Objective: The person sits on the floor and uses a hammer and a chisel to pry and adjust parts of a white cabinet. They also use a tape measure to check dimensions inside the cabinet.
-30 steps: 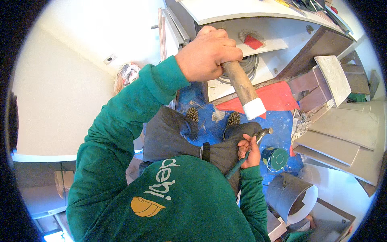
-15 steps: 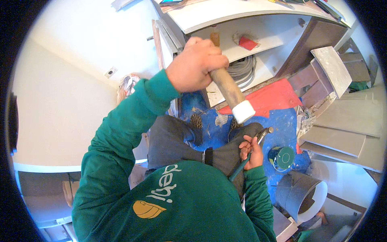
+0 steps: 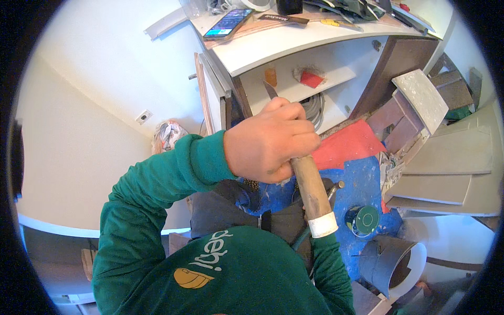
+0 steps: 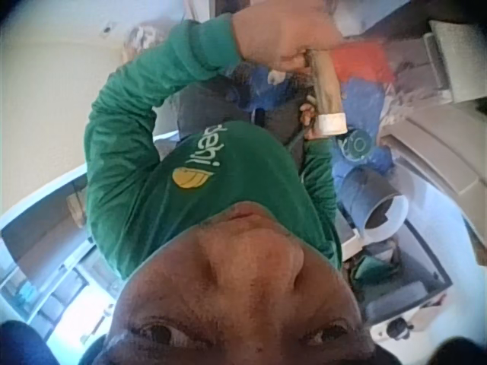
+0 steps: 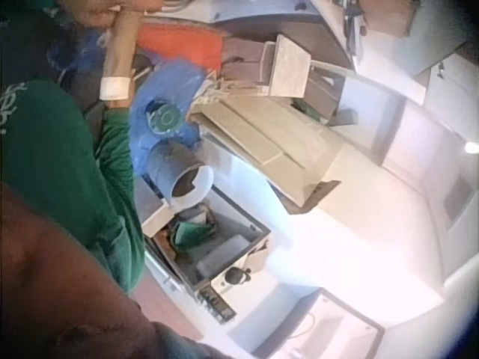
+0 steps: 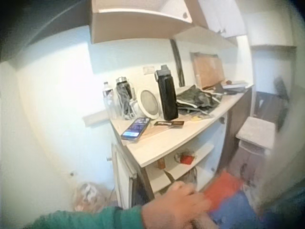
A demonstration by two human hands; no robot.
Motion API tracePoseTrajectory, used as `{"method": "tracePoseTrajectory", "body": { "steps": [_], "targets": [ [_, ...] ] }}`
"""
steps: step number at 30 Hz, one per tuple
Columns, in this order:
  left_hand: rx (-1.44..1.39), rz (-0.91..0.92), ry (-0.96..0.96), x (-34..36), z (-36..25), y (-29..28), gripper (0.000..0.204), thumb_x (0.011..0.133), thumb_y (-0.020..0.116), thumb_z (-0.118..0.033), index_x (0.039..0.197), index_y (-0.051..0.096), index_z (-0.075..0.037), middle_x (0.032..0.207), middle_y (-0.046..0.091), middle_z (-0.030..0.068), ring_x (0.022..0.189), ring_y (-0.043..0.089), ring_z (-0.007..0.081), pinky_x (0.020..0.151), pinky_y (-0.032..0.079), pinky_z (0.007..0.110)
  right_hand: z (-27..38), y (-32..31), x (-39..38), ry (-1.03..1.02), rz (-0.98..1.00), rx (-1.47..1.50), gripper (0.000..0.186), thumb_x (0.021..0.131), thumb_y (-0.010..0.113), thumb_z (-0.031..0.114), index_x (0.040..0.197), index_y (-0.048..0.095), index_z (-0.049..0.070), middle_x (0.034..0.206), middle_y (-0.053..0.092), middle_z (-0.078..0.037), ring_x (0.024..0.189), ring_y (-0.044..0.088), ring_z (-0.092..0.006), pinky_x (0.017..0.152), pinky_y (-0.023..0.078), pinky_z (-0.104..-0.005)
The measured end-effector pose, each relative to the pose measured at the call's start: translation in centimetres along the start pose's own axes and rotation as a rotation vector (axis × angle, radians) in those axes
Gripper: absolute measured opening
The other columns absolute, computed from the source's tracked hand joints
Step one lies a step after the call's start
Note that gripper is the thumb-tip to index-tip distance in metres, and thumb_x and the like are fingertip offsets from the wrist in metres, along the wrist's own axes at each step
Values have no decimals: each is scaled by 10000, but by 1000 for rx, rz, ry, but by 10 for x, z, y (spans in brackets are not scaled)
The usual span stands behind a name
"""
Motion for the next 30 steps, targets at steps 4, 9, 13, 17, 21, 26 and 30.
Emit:
{"method": "tracePoseTrajectory", "body": {
  "steps": [4, 9, 13, 17, 21, 26, 30],
  "targets": [
    [39, 29, 66, 3, -7, -6, 325, 618, 701, -132, 923, 590, -134, 906, 560, 33, 887, 503, 253, 819, 345, 401, -4, -5, 3, -11, 2, 76, 450, 1034, 438, 439, 1163, 572, 28, 796, 667, -120, 436, 489, -86, 393, 390, -222],
    [160, 26, 147, 2, -6, -19, 436, 632, 726, -130, 1047, 596, -118, 1002, 548, 65, 994, 537, 286, 904, 390, 438, 9, 20, -8, 96, 101, 234, 440, 1032, 440, 422, 1180, 560, 25, 809, 671, -129, 458, 512, -108, 414, 408, -237],
    [254, -8, 212, 4, 2, -47, 452, 640, 746, -154, 1069, 603, -146, 1049, 561, 76, 1041, 547, 299, 929, 403, 458, 14, 26, -12, 40, 85, 249, 483, 1034, 425, 445, 1143, 572, -2, 757, 652, -123, 451, 472, -124, 423, 363, -256],
    [310, -40, 186, 1, 9, -77, 422, 690, 779, -195, 1084, 633, -156, 1087, 562, 87, 1036, 552, 307, 893, 426, 463, 18, 25, -15, 108, 82, 186, 480, 1034, 428, 443, 1162, 554, -1, 780, 647, -127, 470, 479, -132, 435, 360, -276],
    [414, -70, 159, -8, 18, -95, 353, 747, 778, -225, 1071, 668, -139, 1045, 586, 74, 976, 574, 289, 824, 454, 421, 20, 28, -17, 90, 67, 162, 474, 1036, 430, 433, 1163, 550, -7, 777, 642, -125, 470, 473, -134, 436, 362, -278],
    [550, -95, 143, -14, 35, -112, 376, 734, 793, -215, 1077, 682, -108, 979, 604, 74, 915, 597, 287, 782, 502, 398, 20, 31, -19, 87, 65, 160, 468, 1036, 433, 429, 1160, 552, -6, 778, 643, -125, 472, 475, -131, 435, 365, -280],
    [487, -153, 70, -16, 54, -124, 366, 739, 801, -142, 1077, 680, -74, 975, 636, 95, 877, 629, 278, 741, 534, 377, 21, 31, -20, 90, 85, 181, 468, 1034, 437, 434, 1153, 552, -4, 774, 643, -128, 478, 487, -131, 434, 368, -272]
  ]
}}
Point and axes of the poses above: each hand's wrist, its own x-axis towards the middle knuckle, its own y-axis out of the palm, z = x × y, the point moved 6 cm from there along x, towards the middle knuckle
